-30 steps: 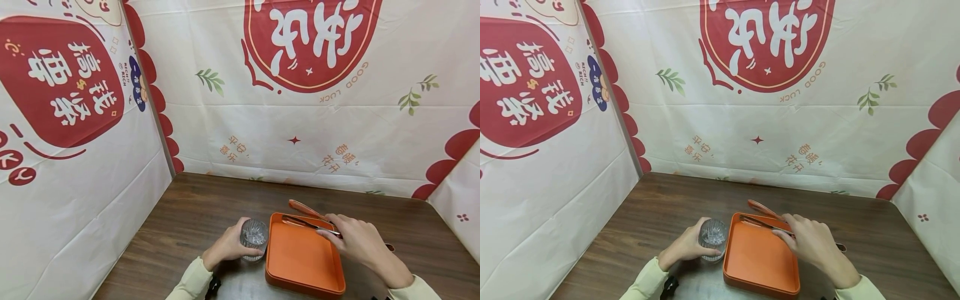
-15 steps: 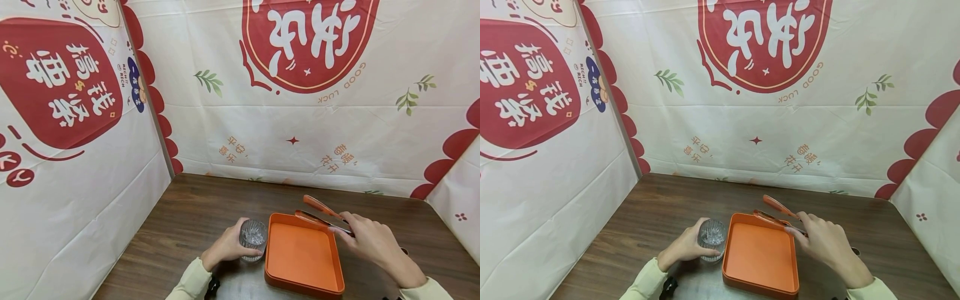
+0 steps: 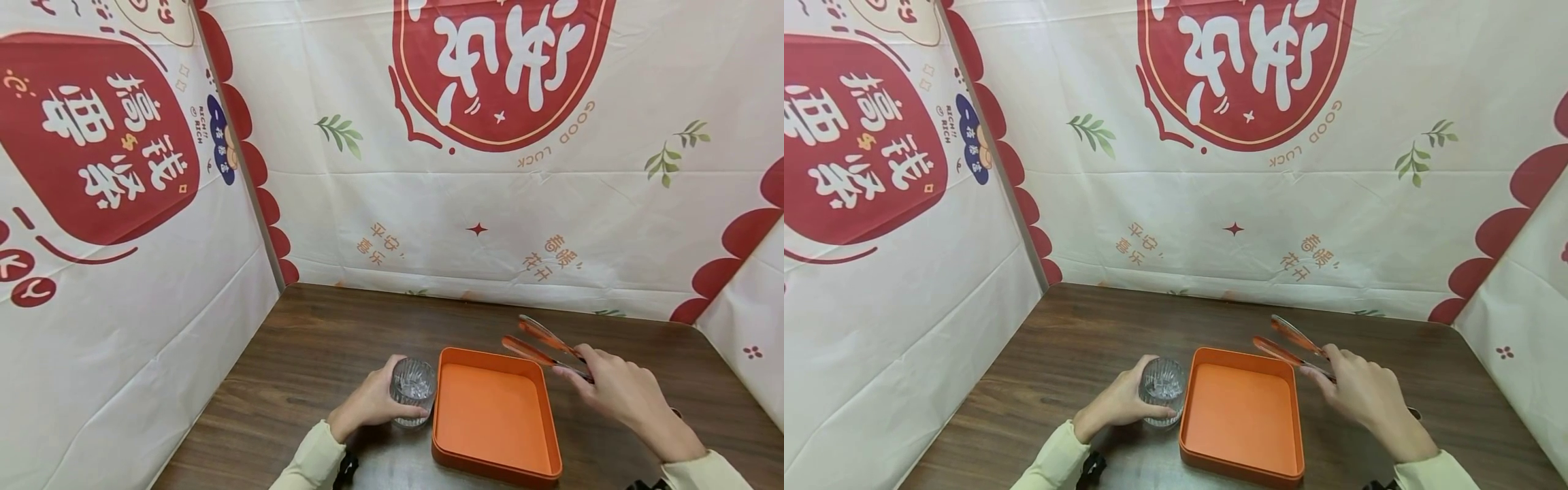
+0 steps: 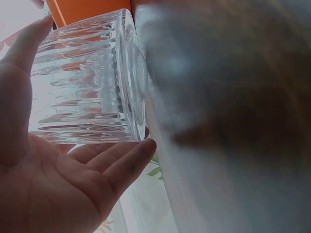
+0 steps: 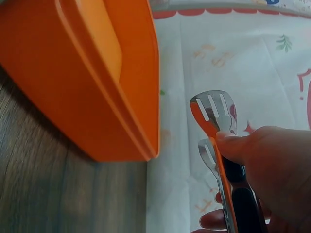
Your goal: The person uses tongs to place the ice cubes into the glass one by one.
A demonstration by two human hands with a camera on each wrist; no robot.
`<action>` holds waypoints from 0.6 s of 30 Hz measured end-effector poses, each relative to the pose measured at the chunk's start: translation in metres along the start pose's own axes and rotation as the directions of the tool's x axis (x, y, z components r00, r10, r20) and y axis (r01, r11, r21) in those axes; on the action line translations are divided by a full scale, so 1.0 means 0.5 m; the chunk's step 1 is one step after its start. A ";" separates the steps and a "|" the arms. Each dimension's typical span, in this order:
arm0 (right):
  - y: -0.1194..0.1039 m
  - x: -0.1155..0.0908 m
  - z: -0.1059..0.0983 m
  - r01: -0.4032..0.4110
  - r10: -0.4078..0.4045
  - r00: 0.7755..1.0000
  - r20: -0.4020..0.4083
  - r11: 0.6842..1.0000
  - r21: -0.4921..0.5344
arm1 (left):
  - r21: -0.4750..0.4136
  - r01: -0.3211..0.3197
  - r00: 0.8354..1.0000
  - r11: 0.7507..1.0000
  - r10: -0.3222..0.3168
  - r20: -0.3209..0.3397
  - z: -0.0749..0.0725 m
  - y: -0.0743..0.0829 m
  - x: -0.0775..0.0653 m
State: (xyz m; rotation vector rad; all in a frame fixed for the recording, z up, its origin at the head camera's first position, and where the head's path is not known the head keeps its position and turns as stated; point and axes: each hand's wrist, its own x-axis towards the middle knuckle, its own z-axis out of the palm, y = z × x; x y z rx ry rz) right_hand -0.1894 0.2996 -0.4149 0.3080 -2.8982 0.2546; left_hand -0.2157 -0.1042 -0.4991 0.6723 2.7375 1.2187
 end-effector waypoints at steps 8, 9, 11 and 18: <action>0.038 0.004 0.021 -0.041 0.042 0.998 0.039 0.999 -0.017 | 0.006 -0.002 1.000 1.000 0.002 0.001 0.001 -0.001 0.000; 0.043 0.005 0.023 -0.043 0.044 0.998 0.042 0.999 -0.019 | 0.007 -0.004 1.000 1.000 0.004 0.000 0.001 -0.001 0.000; 0.051 0.006 0.028 -0.049 0.050 0.998 0.046 0.999 -0.019 | 0.008 -0.004 1.000 1.000 0.004 -0.001 0.000 0.000 0.000; 0.081 0.009 0.047 -0.074 0.075 0.994 0.080 0.997 -0.019 | 0.003 0.004 1.000 1.000 -0.004 0.003 -0.002 0.002 0.000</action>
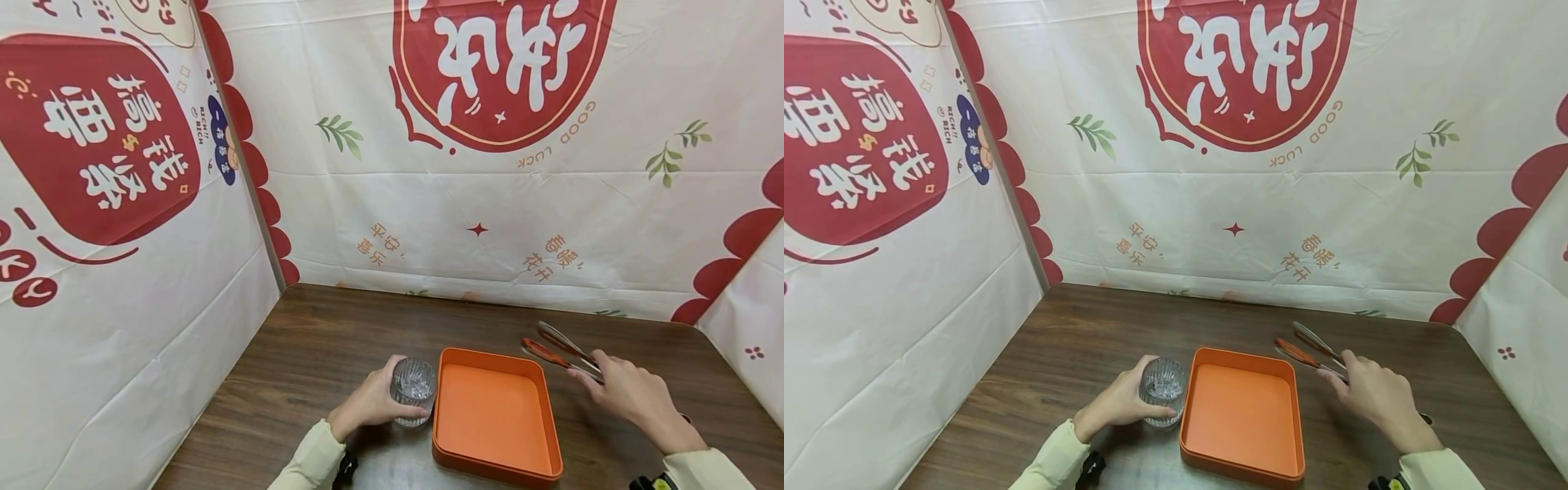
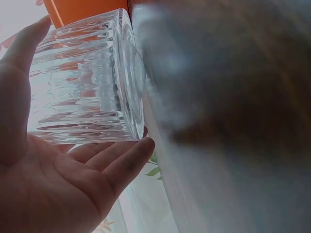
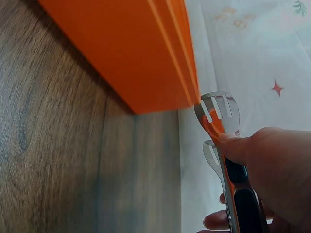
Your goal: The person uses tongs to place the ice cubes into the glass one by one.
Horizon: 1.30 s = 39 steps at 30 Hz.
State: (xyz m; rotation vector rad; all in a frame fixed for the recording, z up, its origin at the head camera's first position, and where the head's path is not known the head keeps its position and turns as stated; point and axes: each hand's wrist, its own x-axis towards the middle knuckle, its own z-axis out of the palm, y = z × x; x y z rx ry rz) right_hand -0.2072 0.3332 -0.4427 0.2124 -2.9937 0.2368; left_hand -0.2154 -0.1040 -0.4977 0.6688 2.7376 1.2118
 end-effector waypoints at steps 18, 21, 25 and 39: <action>0.059 0.009 0.028 -0.074 0.071 0.989 0.131 0.997 0.015 | 0.002 0.011 1.000 1.000 -0.011 0.006 -0.002 -0.001 0.000; 0.063 0.010 0.031 -0.080 0.077 0.987 0.143 0.997 0.018 | 0.002 0.010 1.000 1.000 -0.010 0.005 -0.002 0.000 0.000; 0.068 0.009 0.037 -0.088 0.083 0.983 0.162 0.996 0.023 | 0.000 0.003 1.000 1.000 -0.003 0.004 -0.002 0.000 0.000; 0.081 0.006 0.054 -0.122 0.114 0.974 0.194 0.992 0.031 | -0.001 0.002 1.000 1.000 -0.002 0.003 -0.001 0.001 0.001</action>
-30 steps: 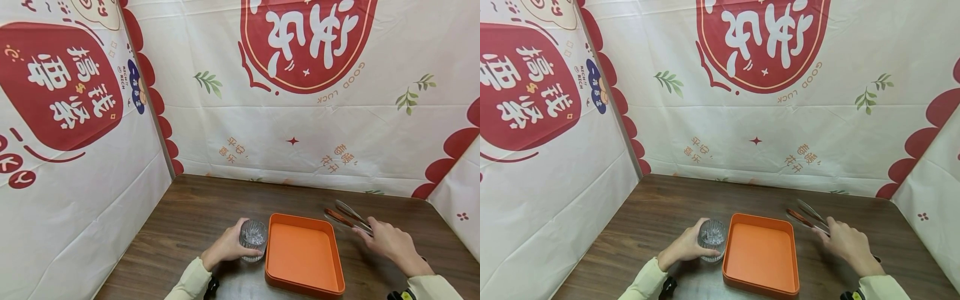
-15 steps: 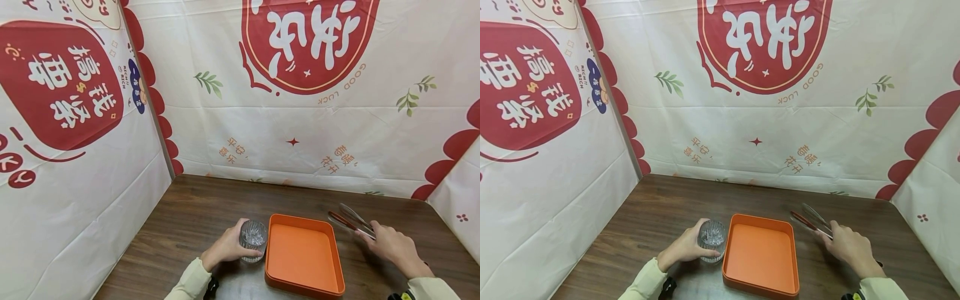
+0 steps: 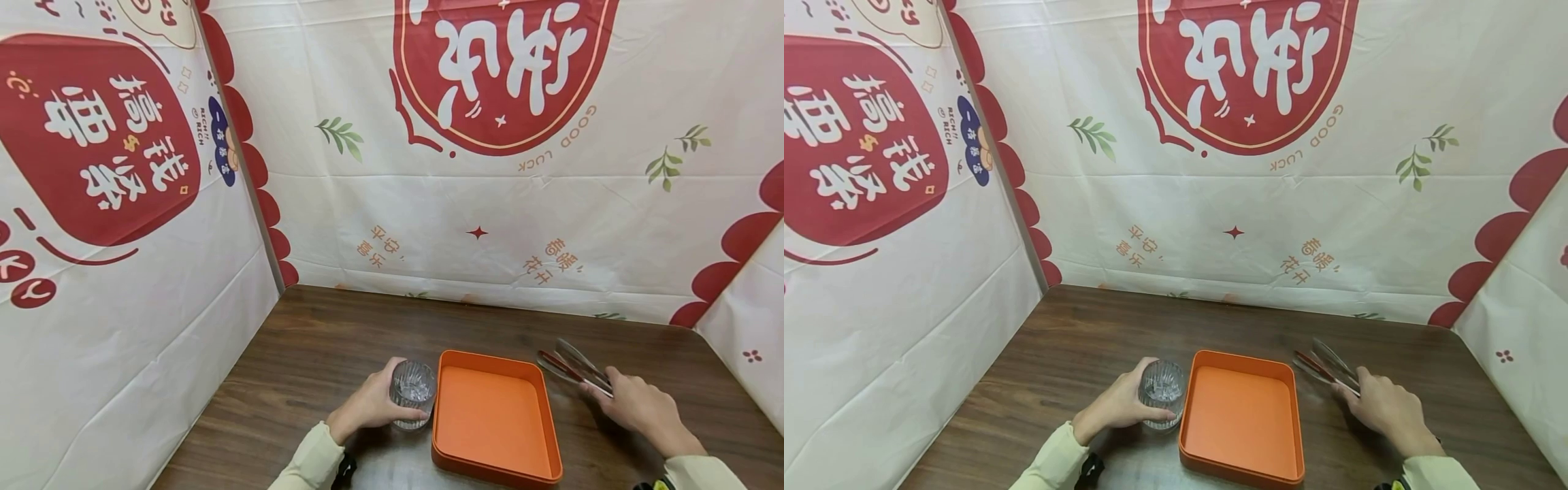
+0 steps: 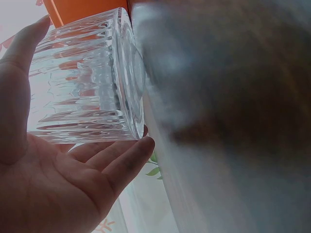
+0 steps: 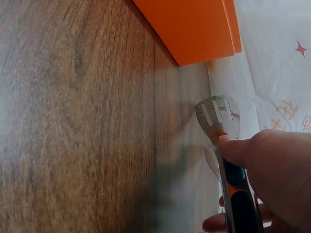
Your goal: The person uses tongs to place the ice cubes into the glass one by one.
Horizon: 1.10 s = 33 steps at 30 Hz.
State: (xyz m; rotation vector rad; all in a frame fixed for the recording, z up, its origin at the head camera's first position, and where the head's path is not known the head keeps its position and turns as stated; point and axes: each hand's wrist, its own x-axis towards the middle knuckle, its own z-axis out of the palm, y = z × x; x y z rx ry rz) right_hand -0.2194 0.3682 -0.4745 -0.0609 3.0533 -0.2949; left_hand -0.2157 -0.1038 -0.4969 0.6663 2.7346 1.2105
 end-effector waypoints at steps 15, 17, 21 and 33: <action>0.001 -0.006 0.012 0.001 -0.001 1.000 0.008 1.000 -0.025 | -0.013 -0.003 1.000 1.000 0.003 0.002 -0.001 -0.002 -0.003; 0.001 -0.006 0.014 0.000 0.000 1.000 0.015 1.000 -0.024 | -0.015 -0.003 1.000 1.000 0.003 0.003 -0.001 -0.002 -0.003; 0.001 -0.005 0.017 0.003 -0.002 1.000 0.025 1.000 -0.021 | -0.010 -0.006 1.000 1.000 0.006 0.002 -0.001 -0.004 -0.004; -0.001 -0.009 0.024 0.042 -0.042 0.999 -0.014 0.999 -0.023 | 0.011 0.015 1.000 1.000 -0.015 -0.008 0.000 -0.005 -0.001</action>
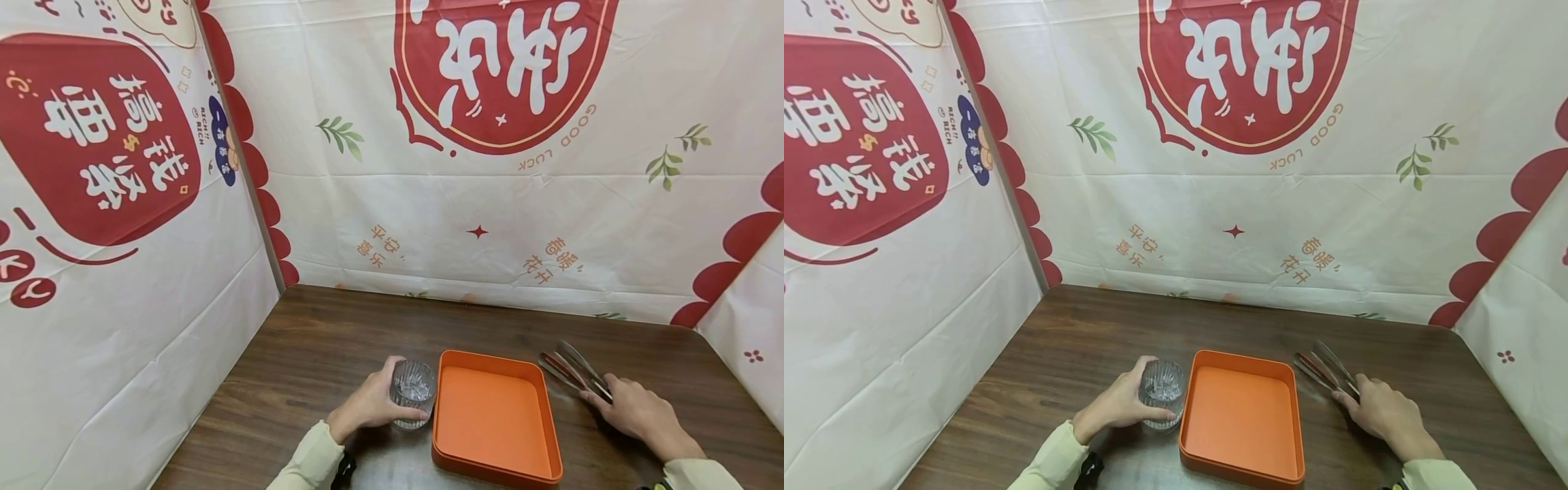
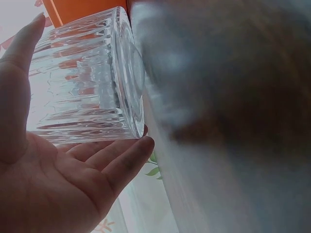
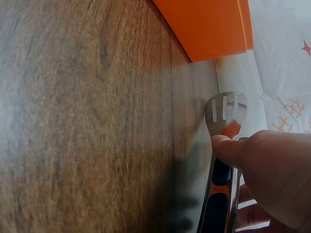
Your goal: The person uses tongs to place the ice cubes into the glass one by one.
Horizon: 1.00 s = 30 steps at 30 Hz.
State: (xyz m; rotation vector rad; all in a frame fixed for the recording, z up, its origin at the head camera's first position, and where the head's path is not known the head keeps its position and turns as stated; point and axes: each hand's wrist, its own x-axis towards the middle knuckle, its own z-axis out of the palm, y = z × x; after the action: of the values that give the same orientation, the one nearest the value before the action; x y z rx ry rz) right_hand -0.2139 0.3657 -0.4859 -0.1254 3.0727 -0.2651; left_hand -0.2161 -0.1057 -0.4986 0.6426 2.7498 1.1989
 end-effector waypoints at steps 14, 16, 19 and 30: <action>0.004 -0.004 0.005 -0.009 0.009 1.000 0.024 1.000 -0.006 | -0.006 -0.060 0.998 0.998 0.059 -0.031 0.002 0.002 0.000; 0.005 -0.006 0.005 -0.010 0.010 1.000 0.023 1.000 -0.005 | -0.016 -0.070 0.997 0.997 0.069 -0.035 0.003 0.001 0.001; 0.006 -0.008 0.003 -0.011 0.011 1.000 0.014 1.000 -0.005 | -0.020 -0.088 0.995 0.996 0.087 -0.041 0.004 0.000 0.002; 0.008 -0.009 -0.015 0.000 0.000 0.999 -0.032 1.000 0.005 | 0.037 -0.107 0.994 0.994 0.108 -0.034 -0.043 0.001 0.004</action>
State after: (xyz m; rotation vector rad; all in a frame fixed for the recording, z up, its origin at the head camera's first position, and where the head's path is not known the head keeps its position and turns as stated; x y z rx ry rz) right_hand -0.2101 0.3713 -0.4789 -0.1223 3.1036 -0.2777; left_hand -0.2227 -0.1196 -0.4832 0.7897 2.8040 1.1961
